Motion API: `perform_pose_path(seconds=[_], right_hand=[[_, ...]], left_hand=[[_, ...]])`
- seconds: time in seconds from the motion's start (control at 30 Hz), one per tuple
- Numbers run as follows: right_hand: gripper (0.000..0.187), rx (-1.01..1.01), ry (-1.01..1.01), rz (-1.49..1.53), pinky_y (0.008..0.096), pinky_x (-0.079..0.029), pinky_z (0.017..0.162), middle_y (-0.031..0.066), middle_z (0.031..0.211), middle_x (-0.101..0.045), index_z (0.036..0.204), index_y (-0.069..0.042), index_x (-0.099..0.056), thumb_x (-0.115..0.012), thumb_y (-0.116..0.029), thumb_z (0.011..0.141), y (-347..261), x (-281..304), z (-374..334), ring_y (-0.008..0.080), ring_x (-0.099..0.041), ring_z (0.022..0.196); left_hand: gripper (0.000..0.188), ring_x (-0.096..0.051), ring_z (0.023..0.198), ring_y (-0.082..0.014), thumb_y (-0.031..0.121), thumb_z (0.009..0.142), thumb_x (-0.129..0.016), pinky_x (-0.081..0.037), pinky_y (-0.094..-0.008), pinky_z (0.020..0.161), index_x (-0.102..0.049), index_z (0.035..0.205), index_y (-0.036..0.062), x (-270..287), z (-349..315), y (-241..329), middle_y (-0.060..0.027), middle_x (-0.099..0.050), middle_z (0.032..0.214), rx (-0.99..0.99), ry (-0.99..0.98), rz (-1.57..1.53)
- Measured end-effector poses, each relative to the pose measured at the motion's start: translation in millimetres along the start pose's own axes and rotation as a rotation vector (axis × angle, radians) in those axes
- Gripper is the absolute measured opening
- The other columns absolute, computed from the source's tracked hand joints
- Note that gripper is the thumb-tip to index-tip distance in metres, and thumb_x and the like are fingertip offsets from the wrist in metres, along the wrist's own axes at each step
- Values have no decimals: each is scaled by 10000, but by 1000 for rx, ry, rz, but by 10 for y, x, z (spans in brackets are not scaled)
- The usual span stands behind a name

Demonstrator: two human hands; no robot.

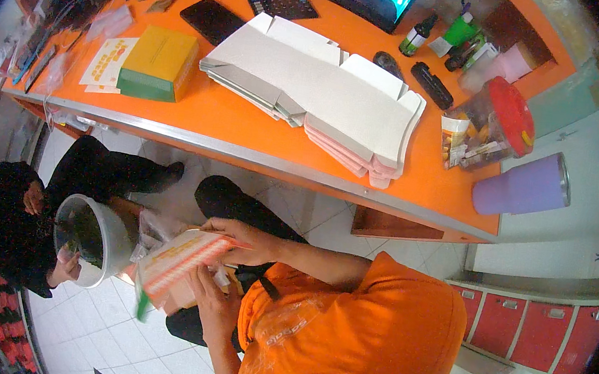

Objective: The person assembles small rectangular boxes by folding flat cardboard pieces and securing them with adhesive tape. They repeatedly pick up a box, fold the flaps, apply tape to seal the edges, and place the finished box on the counter.

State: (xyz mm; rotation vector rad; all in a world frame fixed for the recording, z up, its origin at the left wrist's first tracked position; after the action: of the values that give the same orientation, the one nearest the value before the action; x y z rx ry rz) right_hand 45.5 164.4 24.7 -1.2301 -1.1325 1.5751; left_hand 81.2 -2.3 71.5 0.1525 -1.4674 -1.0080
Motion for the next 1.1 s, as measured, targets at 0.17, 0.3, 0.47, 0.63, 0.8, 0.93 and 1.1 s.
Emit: perform_pose_path(seconds=[0.17, 0.3, 0.47, 0.63, 0.8, 0.93, 1.1], right_hand=[[295, -40, 157, -389, 311, -487, 754, 101, 888, -634, 1122, 13, -567, -640, -218, 953, 87, 0, -97, 173, -594, 820], [297, -145, 282, -470, 317, -469, 569, 97, 704, -600, 936, 19, -621, -585, -271, 991, -432, -145, -90, 145, -584, 638], [308, 268, 160, -845, 380, -533, 840, 153, 1037, -642, 1172, 6, -618, -596, -167, 918, -548, -176, -78, 284, -638, 933], [434, 478, 74, -984, 371, -560, 856, 147, 1005, -584, 1288, 9, -578, -602, -107, 870, -870, -466, -96, 303, -612, 1007], [453, 739, 8, -1209, 297, -581, 725, 113, 971, -569, 1266, -17, -593, -651, -143, 835, -1177, -595, 10, 234, -609, 941], [386, 866, 54, -1232, 291, -582, 749, 111, 983, -577, 1210, -25, -606, -644, -136, 842, -1069, -666, 141, 230, -617, 963], [361, 868, -47, -1184, 296, -580, 778, 119, 1002, -584, 1167, -40, -609, -663, -156, 830, -981, -691, 156, 233, -626, 971]], left_hand=[[344, -588, 1097, -390, 14, 852, -687, -501, -458, 918, -584, 1179, -9, 149, -20, 76, -220, -582, 1251, 13, 111, 170], [152, -638, 1013, -383, 56, 877, -676, -527, -448, 860, -662, 1014, -8, 200, 21, 73, -207, -644, 1146, -9, 236, 181], [237, -626, 1060, -267, 92, 922, -666, -516, -387, 890, -631, 1136, -5, 273, -41, -116, -181, -632, 1194, 137, 196, -55], [233, -623, 1062, -252, 108, 933, -657, -511, -380, 897, -630, 1137, -1, 532, -75, -285, -169, -634, 1195, 408, 324, -701], [230, -620, 1065, -236, 124, 943, -648, -506, -373, 904, -630, 1138, 3, 433, -209, -325, -158, -637, 1196, 517, 434, -880], [229, -617, 1067, -224, 137, 952, -641, -502, -367, 910, -629, 1139, 6, 300, -265, -277, -148, -638, 1197, 542, 466, -908], [228, -615, 1069, -208, 153, 962, -632, -498, -359, 918, -629, 1140, 10, 230, -264, -176, -137, -641, 1198, 559, 520, -942]])
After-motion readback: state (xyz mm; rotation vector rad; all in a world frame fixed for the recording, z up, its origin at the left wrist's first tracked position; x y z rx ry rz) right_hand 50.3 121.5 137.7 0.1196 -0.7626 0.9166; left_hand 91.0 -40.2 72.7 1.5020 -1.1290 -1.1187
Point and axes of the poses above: each hand's wrist, its own z-axis towards the middle knuckle, its own x-axis out of the back of the hand, y = z × x, the point moved 1 cm from there along z, towards the middle knuckle
